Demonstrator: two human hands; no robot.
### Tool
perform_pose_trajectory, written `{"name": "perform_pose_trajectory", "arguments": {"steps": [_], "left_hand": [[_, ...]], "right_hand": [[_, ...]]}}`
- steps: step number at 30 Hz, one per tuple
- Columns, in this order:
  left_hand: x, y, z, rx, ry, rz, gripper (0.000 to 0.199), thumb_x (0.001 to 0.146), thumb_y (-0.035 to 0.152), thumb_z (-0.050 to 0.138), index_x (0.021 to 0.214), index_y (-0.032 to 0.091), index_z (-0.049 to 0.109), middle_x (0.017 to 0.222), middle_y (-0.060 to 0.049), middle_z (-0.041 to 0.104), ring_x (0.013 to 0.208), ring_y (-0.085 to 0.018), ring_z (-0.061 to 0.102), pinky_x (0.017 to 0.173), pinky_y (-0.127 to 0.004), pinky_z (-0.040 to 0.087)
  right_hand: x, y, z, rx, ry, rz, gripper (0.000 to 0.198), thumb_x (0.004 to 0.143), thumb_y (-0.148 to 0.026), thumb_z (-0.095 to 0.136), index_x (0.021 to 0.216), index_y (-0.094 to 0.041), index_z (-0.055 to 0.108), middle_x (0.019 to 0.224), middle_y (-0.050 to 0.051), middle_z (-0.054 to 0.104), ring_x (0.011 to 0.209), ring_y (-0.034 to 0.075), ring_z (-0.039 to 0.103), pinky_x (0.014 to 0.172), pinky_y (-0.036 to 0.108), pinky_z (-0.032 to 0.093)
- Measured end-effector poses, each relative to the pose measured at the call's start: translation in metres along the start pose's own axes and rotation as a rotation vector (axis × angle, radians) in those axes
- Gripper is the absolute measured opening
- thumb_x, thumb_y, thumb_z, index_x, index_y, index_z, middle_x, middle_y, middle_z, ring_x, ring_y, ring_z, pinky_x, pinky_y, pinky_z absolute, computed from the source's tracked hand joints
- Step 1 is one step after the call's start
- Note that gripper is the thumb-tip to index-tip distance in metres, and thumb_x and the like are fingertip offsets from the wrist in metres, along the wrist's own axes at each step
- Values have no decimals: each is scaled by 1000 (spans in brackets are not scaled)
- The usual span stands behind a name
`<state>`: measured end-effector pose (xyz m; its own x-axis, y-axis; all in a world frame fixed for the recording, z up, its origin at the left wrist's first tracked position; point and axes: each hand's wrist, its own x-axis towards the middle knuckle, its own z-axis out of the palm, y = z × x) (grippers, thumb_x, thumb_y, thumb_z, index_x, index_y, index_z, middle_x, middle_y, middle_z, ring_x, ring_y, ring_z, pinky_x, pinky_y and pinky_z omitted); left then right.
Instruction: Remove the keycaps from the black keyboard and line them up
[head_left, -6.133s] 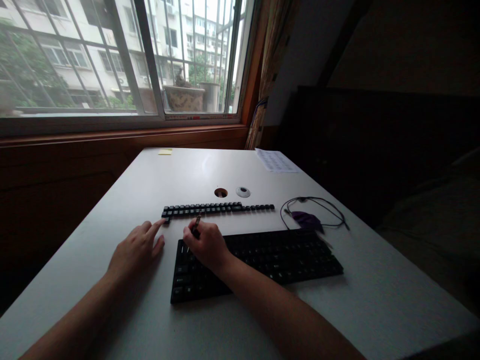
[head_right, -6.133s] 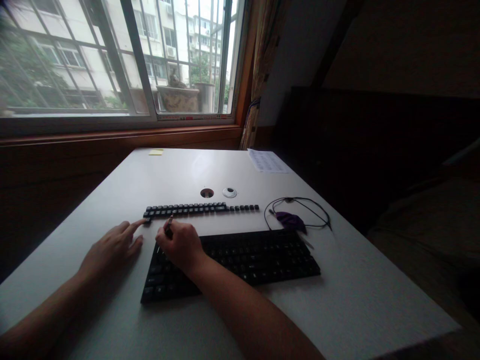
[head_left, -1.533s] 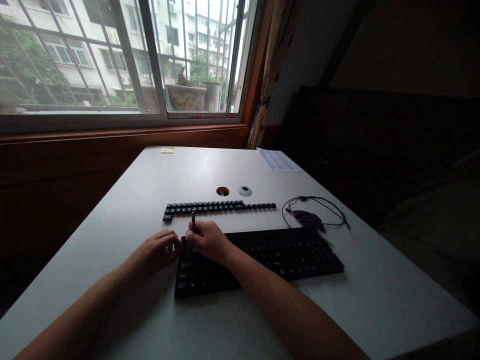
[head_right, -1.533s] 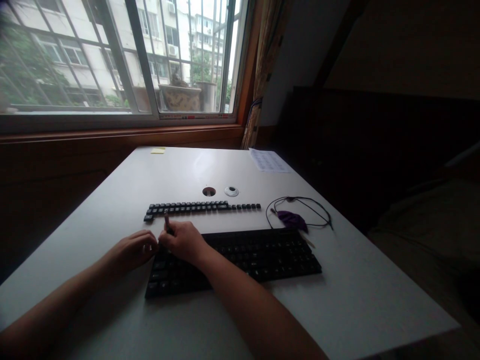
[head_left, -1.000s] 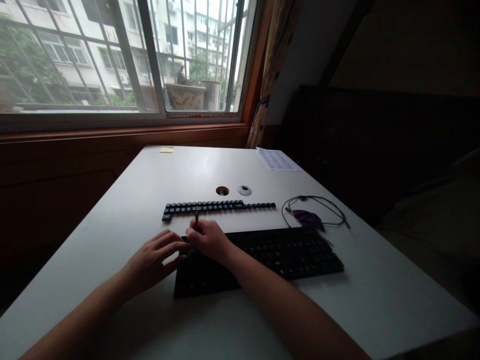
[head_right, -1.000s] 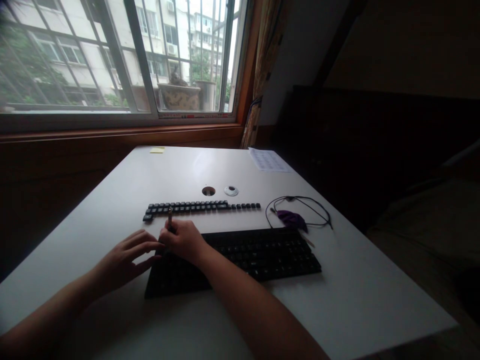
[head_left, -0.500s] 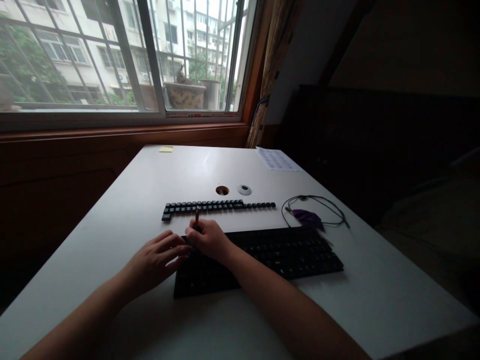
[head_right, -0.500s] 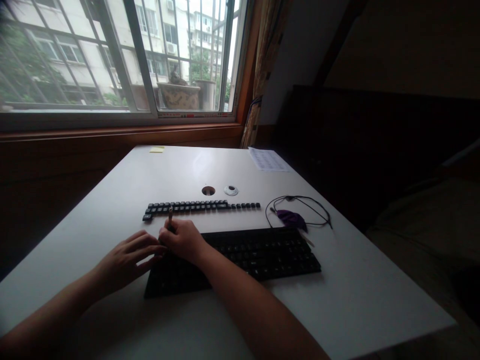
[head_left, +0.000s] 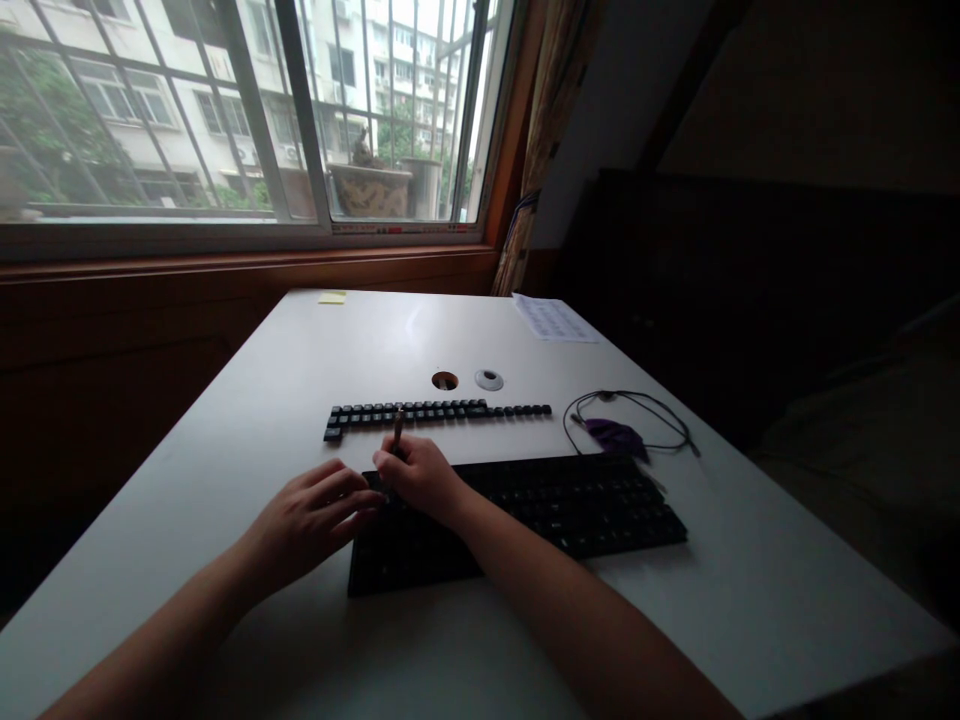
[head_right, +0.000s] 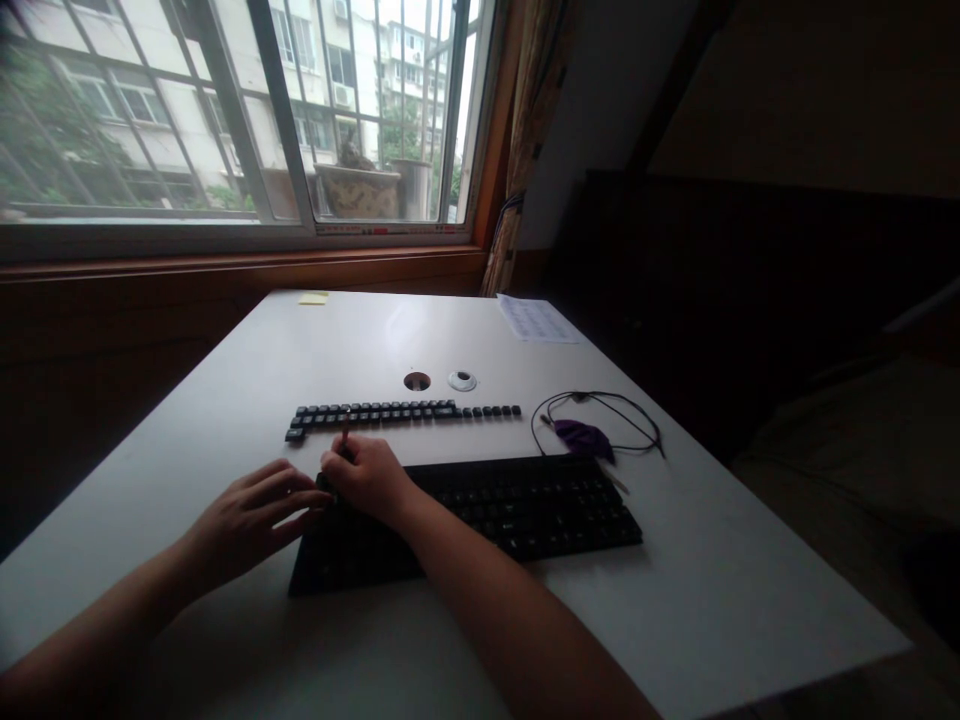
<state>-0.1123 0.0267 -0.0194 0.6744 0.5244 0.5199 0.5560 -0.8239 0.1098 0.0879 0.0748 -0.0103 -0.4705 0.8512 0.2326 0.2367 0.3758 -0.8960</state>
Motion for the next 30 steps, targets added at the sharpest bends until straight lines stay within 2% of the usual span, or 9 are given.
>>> {"name": "perform_pose_trajectory", "arguments": {"steps": [17, 30], "left_hand": [[2, 2, -3, 32, 57, 48, 26, 88, 17, 63, 113, 24, 64, 88, -4, 66, 74, -16, 60, 68, -30, 52], [-2, 7, 2, 26, 53, -45, 15, 91, 20, 57, 106, 20, 61, 80, -1, 64, 65, -11, 59, 62, -22, 49]], "right_hand": [[1, 0, 0, -14, 2, 8, 23, 87, -31, 50, 67, -19, 51, 62, -4, 53, 62, 11, 50, 61, 22, 37], [1, 2, 2, 61, -40, 38, 23, 88, -31, 49, 69, -19, 53, 61, -4, 57, 58, 11, 54, 57, 21, 40]]}}
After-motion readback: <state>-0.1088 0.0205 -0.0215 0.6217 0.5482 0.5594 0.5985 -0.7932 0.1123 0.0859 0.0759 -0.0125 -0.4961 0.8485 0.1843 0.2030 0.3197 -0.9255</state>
